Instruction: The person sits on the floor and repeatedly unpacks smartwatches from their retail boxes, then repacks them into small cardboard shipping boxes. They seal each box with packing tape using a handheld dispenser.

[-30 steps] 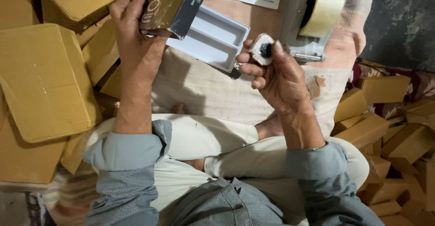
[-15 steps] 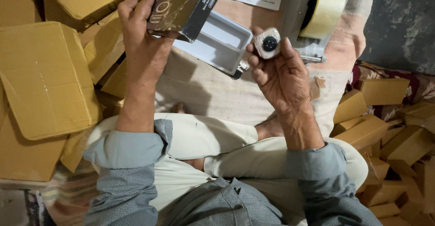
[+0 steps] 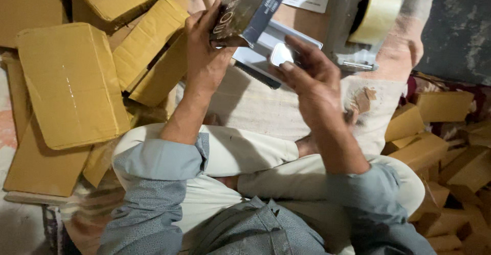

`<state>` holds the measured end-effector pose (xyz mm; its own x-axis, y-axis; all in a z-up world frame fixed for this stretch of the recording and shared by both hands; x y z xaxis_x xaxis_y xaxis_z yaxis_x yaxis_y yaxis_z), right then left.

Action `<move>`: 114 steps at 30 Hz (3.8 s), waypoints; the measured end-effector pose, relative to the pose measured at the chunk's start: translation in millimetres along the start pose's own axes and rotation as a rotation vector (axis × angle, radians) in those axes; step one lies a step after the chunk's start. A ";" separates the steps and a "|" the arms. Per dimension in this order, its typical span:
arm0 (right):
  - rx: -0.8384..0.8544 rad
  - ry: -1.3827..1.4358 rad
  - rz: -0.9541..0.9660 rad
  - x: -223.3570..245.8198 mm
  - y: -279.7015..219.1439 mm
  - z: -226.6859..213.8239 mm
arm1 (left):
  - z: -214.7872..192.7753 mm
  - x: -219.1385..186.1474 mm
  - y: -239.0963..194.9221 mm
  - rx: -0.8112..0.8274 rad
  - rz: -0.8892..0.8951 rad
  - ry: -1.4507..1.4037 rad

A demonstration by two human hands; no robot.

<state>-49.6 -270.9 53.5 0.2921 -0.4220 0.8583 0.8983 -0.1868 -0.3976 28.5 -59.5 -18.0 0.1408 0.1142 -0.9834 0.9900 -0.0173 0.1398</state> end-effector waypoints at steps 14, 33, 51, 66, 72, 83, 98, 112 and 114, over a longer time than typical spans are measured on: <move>-0.380 -0.855 -0.372 -46.3 59.4 74.2 | 5.7 3.2 -0.7 -0.204 -0.034 0.022; -0.370 -1.247 -0.553 -32.2 41.9 77.4 | 9.5 -16.9 2.7 -0.188 -0.182 -0.258; -0.146 -1.181 -1.014 -38.1 15.6 72.2 | -9.3 0.0 10.0 -0.310 -0.319 -0.295; -0.234 -1.269 -0.559 -77.6 -5.0 -35.6 | -68.4 -1.6 28.2 -0.593 -0.057 -0.222; -0.143 -1.530 -0.731 -87.3 12.7 -12.5 | -66.9 -9.5 29.9 -0.518 -0.167 -0.259; -0.462 -1.229 -0.476 -67.7 21.4 -87.8 | -68.9 13.5 22.8 -0.558 -0.056 -0.037; -0.519 -1.670 -0.504 -80.8 40.4 -77.8 | -61.6 10.2 25.5 -0.566 -0.060 -0.133; -0.148 -1.181 -0.497 92.4 -10.8 -25.9 | -44.0 -17.9 24.3 -0.342 0.026 -0.083; -0.139 -1.173 -0.410 96.8 11.0 -0.7 | -40.7 -16.7 24.6 -0.286 0.014 0.015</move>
<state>-11.7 -314.4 131.9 0.1791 0.7202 0.6702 0.9710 -0.2392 -0.0024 50.5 -21.4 6.5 0.1526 0.1307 -0.9796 0.9478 0.2614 0.1825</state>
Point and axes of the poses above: each hand's wrist, its own y-axis towards the middle knuckle, its own z-axis out of the palm, x = y × z, the point moved 4 cm from there along y, towards the middle knuckle, and after that the axes turned 6 degrees about -x, right-handed, at the moved point
